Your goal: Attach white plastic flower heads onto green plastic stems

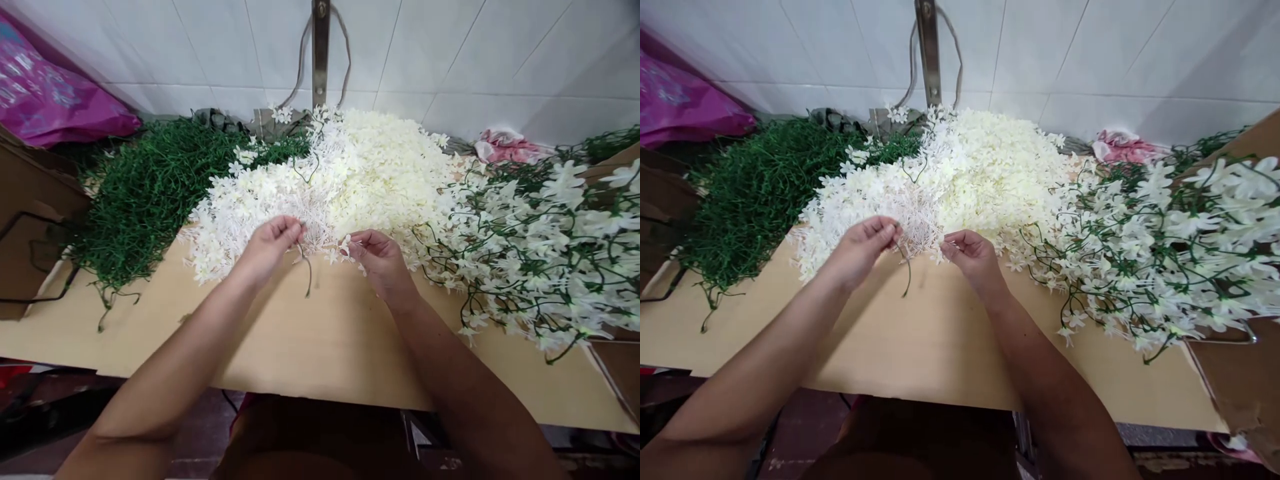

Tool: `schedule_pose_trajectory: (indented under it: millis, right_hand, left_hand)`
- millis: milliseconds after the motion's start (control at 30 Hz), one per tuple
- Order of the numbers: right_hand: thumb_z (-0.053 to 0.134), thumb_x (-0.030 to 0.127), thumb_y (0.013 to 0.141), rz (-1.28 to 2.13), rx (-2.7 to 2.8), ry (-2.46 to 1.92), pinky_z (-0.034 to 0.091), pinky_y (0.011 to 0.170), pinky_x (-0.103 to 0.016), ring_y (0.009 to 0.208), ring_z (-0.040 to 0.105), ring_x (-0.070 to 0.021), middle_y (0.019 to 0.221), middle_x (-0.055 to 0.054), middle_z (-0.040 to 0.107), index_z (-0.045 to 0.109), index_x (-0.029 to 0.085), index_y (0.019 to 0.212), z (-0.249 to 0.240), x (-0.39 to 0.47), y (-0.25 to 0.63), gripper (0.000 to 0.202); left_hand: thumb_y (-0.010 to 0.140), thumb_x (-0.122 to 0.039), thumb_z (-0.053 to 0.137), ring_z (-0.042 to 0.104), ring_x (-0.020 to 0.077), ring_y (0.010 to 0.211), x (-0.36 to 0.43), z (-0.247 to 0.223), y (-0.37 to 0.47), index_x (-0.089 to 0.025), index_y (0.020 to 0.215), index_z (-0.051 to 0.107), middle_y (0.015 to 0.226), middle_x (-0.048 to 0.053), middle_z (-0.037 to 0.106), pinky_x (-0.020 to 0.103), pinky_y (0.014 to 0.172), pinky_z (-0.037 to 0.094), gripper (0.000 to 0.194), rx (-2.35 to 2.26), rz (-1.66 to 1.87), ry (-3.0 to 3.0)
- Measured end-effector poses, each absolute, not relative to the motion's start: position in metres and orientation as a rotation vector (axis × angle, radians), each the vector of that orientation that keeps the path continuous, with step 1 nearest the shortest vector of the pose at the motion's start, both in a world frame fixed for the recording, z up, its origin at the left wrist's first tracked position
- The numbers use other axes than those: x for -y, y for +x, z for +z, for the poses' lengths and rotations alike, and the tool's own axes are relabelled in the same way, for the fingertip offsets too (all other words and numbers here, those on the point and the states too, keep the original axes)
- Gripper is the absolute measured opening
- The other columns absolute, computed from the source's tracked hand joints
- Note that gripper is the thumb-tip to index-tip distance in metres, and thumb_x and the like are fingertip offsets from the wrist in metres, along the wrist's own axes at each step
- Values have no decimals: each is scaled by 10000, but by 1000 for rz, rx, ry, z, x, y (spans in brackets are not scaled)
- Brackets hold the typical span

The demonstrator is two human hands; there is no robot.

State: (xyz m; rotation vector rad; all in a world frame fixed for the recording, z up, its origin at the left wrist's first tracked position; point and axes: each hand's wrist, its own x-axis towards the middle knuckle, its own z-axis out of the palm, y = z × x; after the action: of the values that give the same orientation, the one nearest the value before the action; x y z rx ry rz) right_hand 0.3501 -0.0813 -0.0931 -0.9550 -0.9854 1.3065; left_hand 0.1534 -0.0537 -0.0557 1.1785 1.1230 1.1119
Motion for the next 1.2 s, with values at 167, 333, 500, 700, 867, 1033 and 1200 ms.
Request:
schedule_pose_trajectory:
  millis: [167,333,500,700,867,1033,1200]
  right_hand:
    - [901,474,544,1448,1028,-965,508,736,-277,687,588,-109,678,32,636,674,212,683,-99,86,340,374]
    - [916,453,527,1586,955,-954,560,763,-310,627,604,-97,648,49,643,654,207,657,-107,84,337,382]
    - [900,427,578,1615,951,-940,605,813,-367,702,656,-120,716,30,679,647,200,664,-107,86,338,351]
    - [884,446,604,1500,1008,-995,617,778,-330,706,651,-113,726,23,669,647,200,680,-105,90,334,350]
    - [862,459,637,1423,1080,-1006,622,772,-343,697,648,-120,731,20,655,629,204,694,-105,91,331,350]
    - [846,443,670,1397,1053,-984,626,760,-358,746,654,-130,782,9,662,622,200,718,-107,92,332,334]
    - [849,493,640,1325,1142,-1038,604,743,-347,711,632,-132,797,-5,654,619,206,715,-105,93,330,376]
  left_hand:
    - [630,-478,820,492,88,620,85,-91,166,-154,689,596,653,-27,582,227,614,381,398,-1052,867,1114]
    - [675,-470,795,459,79,599,82,-95,167,-156,701,571,632,-35,551,211,571,342,386,-1015,849,1127]
    - [713,-435,777,433,71,549,82,-96,164,-158,703,567,611,-36,538,206,519,311,348,-996,851,1114]
    - [778,-368,717,376,66,490,84,-93,165,-165,692,554,561,-45,490,211,466,257,274,-1042,809,1127]
    - [795,-325,695,345,59,474,84,-89,166,-163,708,558,548,-57,462,211,454,239,229,-1071,784,1122]
    - [791,-317,689,398,70,502,83,-91,166,-169,684,532,574,-44,479,209,469,287,241,-1064,826,1108]
    - [800,-345,693,367,61,472,84,-89,167,-175,673,533,567,-48,463,211,448,259,265,-1077,799,1114]
